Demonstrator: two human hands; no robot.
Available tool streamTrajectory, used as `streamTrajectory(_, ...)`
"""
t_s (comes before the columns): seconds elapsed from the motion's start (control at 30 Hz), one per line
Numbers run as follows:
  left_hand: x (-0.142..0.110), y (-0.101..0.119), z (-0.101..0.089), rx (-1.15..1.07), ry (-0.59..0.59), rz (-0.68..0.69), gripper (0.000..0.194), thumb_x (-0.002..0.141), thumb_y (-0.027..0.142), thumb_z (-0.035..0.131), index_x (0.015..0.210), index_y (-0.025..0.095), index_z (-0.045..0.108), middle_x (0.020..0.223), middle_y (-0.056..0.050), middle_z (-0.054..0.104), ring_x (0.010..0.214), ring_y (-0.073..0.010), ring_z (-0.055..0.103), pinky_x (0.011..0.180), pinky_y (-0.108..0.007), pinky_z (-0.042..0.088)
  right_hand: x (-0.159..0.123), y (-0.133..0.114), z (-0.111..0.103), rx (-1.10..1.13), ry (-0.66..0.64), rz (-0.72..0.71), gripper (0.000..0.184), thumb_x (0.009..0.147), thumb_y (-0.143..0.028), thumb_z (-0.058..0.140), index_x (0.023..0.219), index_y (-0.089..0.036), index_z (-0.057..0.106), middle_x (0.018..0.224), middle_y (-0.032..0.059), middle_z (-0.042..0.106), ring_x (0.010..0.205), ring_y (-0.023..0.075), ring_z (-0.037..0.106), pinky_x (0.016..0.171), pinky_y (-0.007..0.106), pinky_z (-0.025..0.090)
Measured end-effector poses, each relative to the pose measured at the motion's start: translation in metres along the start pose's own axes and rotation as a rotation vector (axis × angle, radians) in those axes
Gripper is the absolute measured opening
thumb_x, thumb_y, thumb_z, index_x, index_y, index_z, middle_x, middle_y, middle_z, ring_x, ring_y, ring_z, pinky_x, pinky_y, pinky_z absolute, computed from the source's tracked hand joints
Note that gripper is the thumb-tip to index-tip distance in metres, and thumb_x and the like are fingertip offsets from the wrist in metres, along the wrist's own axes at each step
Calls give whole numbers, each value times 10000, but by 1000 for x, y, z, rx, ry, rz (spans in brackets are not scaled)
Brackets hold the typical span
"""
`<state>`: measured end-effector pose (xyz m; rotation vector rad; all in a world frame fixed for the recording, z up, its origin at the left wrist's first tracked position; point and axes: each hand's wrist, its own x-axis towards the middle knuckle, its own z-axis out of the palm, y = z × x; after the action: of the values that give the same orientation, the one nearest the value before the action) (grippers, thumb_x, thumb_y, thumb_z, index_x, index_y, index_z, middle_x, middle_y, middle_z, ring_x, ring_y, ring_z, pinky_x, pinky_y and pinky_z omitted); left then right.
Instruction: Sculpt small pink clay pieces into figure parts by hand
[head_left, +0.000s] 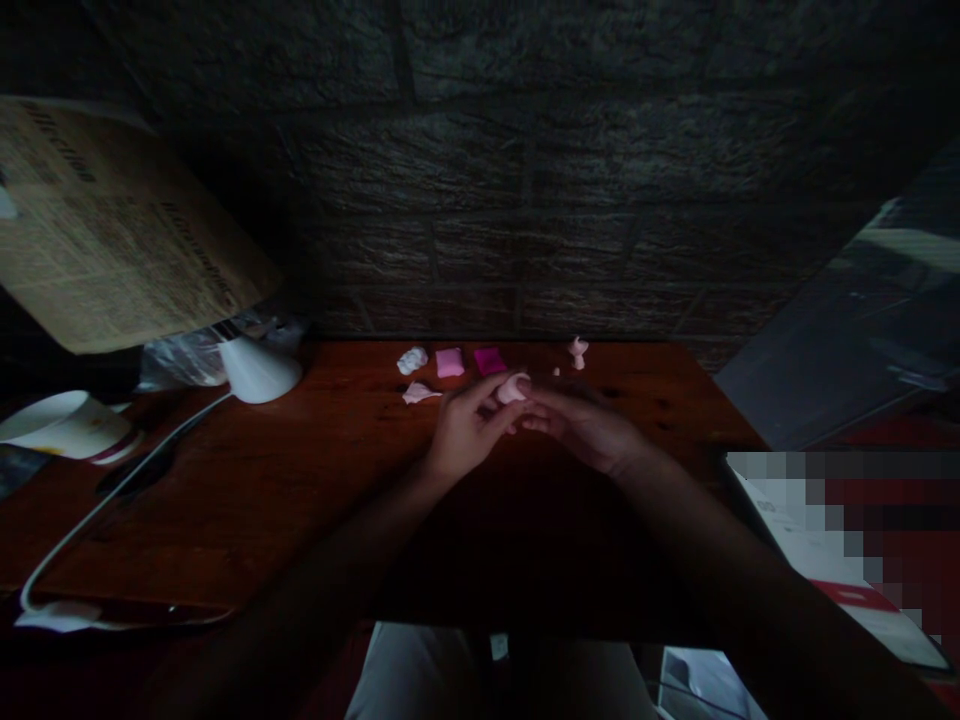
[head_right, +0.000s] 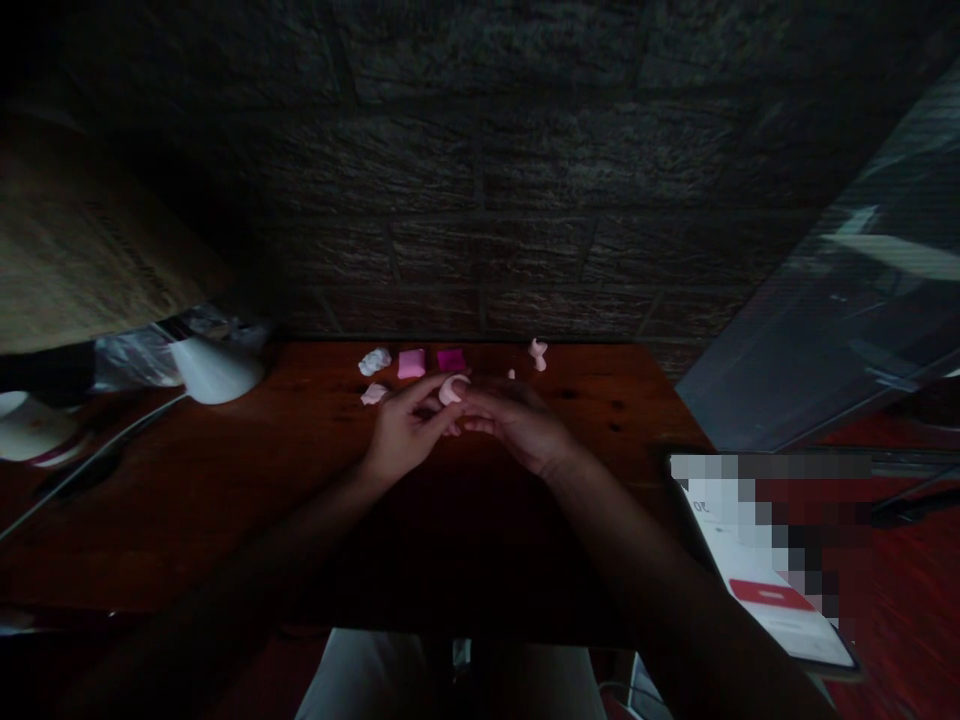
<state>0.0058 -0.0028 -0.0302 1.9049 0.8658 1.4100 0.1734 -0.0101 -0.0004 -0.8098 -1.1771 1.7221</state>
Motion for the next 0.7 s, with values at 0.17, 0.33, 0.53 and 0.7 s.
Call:
streamTrajectory(0.17,7,-6,-1,-151,31,-68,357,885,302,741,1212,196,647,1043,-67,748,620,-105,697,494,-198,587,-1,-7,-4,-29,97,-13,352,742,-559,838,906,-254,775,891,29,771,829,171,698,734,297,518)
streamTrajectory(0.33,12,-14,-7,-302,-13,-132,390,904,317,724,1238,193,567,1020,-73,752,638,-112,718,529,-204,607,-4,-14,-9,-172,211,-213,355,729,-399,873,1059,-306,783,1017,16,778,861,167,683,697,292,506)
streamTrajectory(0.53,12,-10,-7,-355,-66,-184,313,937,333,673,1197,160,671,1097,-116,767,841,-180,768,621,-250,657,-3,-13,-9,-299,164,-284,270,778,-385,824,1026,-283,801,940,18,770,784,161,652,679,313,496)
streamTrajectory(0.7,12,-7,-8,-374,-152,-170,358,919,300,694,1253,170,691,1158,-128,773,973,-215,769,709,-280,673,-1,-11,-9,-348,142,-318,254,786,-399,814,1002,-266,797,883,10,752,761,161,644,705,329,505)
